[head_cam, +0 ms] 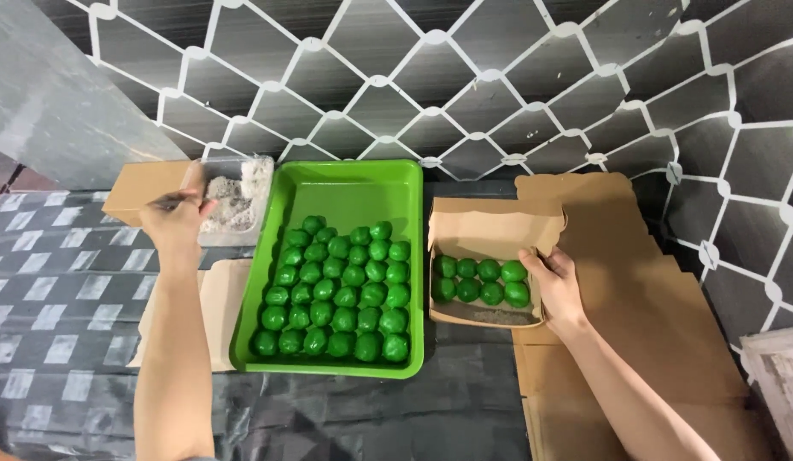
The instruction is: Packing green sweets from a tray into a small cardboard box, adding powder with a spoon, and closing the box.
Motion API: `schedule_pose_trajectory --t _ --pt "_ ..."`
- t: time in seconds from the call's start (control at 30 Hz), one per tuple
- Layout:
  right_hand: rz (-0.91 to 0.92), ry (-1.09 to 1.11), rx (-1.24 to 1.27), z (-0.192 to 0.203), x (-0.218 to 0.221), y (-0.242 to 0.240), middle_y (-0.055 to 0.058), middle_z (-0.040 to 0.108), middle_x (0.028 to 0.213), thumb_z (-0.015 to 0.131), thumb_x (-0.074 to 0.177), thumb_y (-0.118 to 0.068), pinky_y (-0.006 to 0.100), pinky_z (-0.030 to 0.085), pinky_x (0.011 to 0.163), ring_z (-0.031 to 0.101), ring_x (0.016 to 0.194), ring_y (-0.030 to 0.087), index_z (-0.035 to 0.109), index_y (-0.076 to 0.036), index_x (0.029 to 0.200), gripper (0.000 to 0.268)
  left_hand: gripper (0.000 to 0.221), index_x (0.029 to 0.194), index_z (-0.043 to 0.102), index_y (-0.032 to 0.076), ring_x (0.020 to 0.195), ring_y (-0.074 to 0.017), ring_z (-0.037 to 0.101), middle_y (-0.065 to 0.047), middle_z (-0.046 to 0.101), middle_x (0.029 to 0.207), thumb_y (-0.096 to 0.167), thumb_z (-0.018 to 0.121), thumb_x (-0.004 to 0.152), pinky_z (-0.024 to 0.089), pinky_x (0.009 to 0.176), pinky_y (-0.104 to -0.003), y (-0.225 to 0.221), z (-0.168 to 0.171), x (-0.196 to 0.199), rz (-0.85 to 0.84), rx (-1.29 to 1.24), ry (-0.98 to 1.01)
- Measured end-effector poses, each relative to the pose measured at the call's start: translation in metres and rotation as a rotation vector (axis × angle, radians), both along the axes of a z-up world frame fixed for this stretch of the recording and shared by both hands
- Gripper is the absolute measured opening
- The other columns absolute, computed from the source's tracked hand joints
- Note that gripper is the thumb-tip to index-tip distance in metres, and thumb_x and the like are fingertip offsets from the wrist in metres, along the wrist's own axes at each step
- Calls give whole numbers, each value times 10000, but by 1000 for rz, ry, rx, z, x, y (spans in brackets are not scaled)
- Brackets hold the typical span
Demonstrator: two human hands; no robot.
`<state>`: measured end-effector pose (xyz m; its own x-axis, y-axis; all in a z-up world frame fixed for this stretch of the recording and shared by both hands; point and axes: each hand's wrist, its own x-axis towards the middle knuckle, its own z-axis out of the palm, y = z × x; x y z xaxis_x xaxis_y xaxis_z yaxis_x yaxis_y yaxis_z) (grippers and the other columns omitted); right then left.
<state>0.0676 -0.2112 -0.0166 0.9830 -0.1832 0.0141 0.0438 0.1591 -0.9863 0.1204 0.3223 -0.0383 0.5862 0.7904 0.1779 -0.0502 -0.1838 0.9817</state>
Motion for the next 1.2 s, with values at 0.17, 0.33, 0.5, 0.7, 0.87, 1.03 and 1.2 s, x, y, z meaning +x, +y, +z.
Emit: schedule_pose_trajectory --t 0.17,0.33,0.5,0.7,0.87,1.03,1.2 --pt "10 4 -43 -21 7 -8 -55 460 658 787 900 -138 224 454 641 483 643 45 668 -68 885 138 60 817 671 -3 743 -238 729 -141 602 770 -23 663 873 739 696 -292 16 5 -19 10 5 63" --pt "-6 -9 -41 -23 7 -6 -46 398 609 788 884 -140 224 394 625 433 606 60 574 -91 776 245 73 818 651 -34 689 -186 678 -141 552 741 -30 633 889 753 700 -290 10 16 -36 42 -134 9" --pt "5 -25 -51 1 -7 1 -43 383 643 783 895 -120 254 410 637 404 639 67 592 -89 792 219 34 855 662 -2 664 -169 727 -54 512 707 -6 658 889 771 729 -247 -6 29 -56 70 -291 -23" --pt "-25 -12 -44 7 -10 6 -57 387 598 805 874 -137 228 404 613 432 581 50 581 -98 749 260 54 872 660 19 617 -147 728 -49 535 663 3 680 919 759 729 -228 13 -4 -61 128 -250 -11" --pt "-26 -11 -39 -7 -4 1 -48 385 588 817 864 -154 226 392 605 425 582 56 553 -96 735 299 23 907 675 12 685 -118 740 -73 564 745 8 660 923 717 706 -177 -9 3 -75 173 -270 -54" --pt "-22 -13 -40 -10 2 -1 -52 403 595 812 874 -153 223 409 613 440 591 47 580 -98 751 268 27 921 693 9 684 -136 765 -99 599 754 13 667 917 711 700 -162 -12 -1 -77 202 -294 -100" --pt "-57 -19 -56 -4 -1 4 -47 369 567 816 880 -148 198 362 585 409 552 39 519 -117 687 355 36 924 702 9 642 -141 778 -129 646 759 1 681 896 696 623 -135 -13 -5 -78 203 -285 -107"
